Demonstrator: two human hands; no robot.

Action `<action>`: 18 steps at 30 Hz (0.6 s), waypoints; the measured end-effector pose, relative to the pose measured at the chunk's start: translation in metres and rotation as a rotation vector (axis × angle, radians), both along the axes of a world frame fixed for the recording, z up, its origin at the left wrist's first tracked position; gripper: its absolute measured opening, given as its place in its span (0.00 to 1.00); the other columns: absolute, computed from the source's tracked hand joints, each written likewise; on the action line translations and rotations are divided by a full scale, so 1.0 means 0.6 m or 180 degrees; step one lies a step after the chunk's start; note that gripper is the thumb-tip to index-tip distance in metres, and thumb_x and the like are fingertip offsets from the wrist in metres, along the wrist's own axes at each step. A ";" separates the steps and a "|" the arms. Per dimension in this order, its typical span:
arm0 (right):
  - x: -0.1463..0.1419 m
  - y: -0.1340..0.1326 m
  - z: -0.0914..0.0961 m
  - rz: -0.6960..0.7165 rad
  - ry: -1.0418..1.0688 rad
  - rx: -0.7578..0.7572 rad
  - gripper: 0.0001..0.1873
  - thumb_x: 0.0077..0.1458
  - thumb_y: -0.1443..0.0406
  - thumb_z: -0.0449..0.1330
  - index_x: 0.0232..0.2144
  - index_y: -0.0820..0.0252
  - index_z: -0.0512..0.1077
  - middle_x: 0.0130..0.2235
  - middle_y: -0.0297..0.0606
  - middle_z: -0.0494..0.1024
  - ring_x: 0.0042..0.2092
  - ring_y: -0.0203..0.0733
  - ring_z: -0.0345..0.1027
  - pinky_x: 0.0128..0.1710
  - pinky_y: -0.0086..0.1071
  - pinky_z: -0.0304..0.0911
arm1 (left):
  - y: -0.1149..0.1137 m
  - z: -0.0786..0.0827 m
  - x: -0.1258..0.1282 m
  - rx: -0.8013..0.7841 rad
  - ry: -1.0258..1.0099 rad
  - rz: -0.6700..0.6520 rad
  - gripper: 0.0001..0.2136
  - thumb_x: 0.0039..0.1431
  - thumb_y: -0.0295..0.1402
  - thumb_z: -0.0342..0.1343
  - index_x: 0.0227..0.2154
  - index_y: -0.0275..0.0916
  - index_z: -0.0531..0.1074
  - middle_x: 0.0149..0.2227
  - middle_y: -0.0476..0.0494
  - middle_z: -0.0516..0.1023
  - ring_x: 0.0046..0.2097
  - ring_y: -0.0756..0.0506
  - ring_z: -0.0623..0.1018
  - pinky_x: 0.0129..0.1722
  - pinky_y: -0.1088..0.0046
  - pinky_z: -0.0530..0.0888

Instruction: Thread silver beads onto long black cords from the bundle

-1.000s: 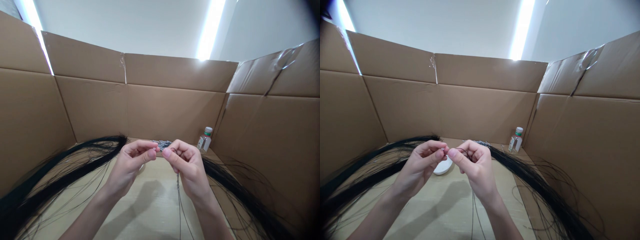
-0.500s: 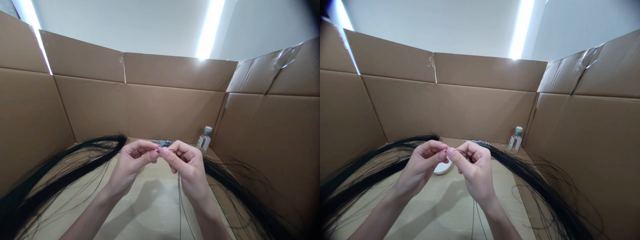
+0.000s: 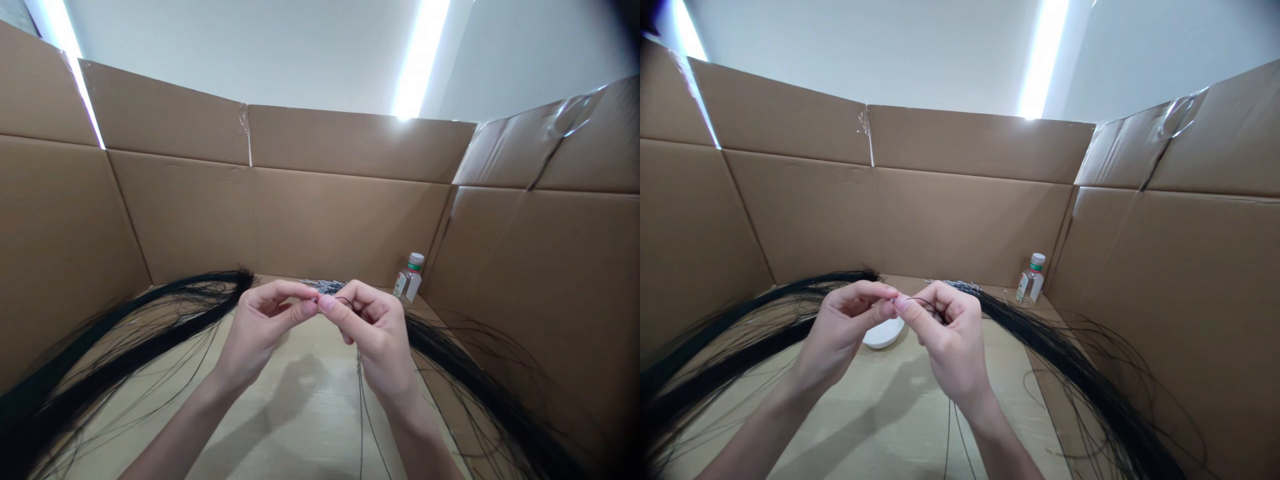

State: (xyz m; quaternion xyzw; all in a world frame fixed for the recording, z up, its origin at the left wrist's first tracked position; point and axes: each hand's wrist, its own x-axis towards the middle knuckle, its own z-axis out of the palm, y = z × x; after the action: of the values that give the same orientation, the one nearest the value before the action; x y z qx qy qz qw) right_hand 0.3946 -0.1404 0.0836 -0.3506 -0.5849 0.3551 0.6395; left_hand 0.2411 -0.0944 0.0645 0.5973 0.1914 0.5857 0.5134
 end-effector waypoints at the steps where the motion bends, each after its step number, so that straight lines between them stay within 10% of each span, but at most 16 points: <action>1: 0.001 0.000 0.000 -0.0007 -0.0010 0.0000 0.18 0.57 0.58 0.69 0.21 0.60 0.71 0.18 0.26 0.61 0.21 0.29 0.50 0.20 0.27 0.48 | -0.001 0.000 -0.001 0.0082 0.0085 0.0098 0.04 0.55 0.32 0.72 0.32 0.48 0.85 0.34 0.50 0.85 0.36 0.49 0.81 0.37 0.77 0.77; 9: 0.006 0.008 0.000 -0.0021 -0.0077 -0.0021 0.17 0.56 0.57 0.69 0.22 0.60 0.74 0.18 0.27 0.62 0.21 0.30 0.51 0.20 0.28 0.49 | -0.008 0.003 -0.010 0.1017 0.0610 0.0823 0.04 0.58 0.31 0.69 0.33 0.48 0.85 0.35 0.49 0.84 0.40 0.46 0.80 0.44 0.71 0.76; 18: 0.001 0.013 -0.012 0.0155 0.0220 0.0021 0.15 0.58 0.58 0.69 0.24 0.60 0.75 0.18 0.25 0.61 0.22 0.29 0.49 0.23 0.28 0.49 | -0.001 -0.016 0.019 -0.0236 -0.0296 -0.0284 0.01 0.57 0.35 0.70 0.32 0.48 0.84 0.44 0.50 0.84 0.47 0.48 0.80 0.48 0.73 0.77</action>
State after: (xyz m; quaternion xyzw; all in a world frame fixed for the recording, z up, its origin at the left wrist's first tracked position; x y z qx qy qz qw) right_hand 0.3949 -0.1325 0.0762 -0.3217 -0.5720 0.3805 0.6516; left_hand 0.2524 -0.0950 0.0550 0.5579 0.1620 0.5819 0.5691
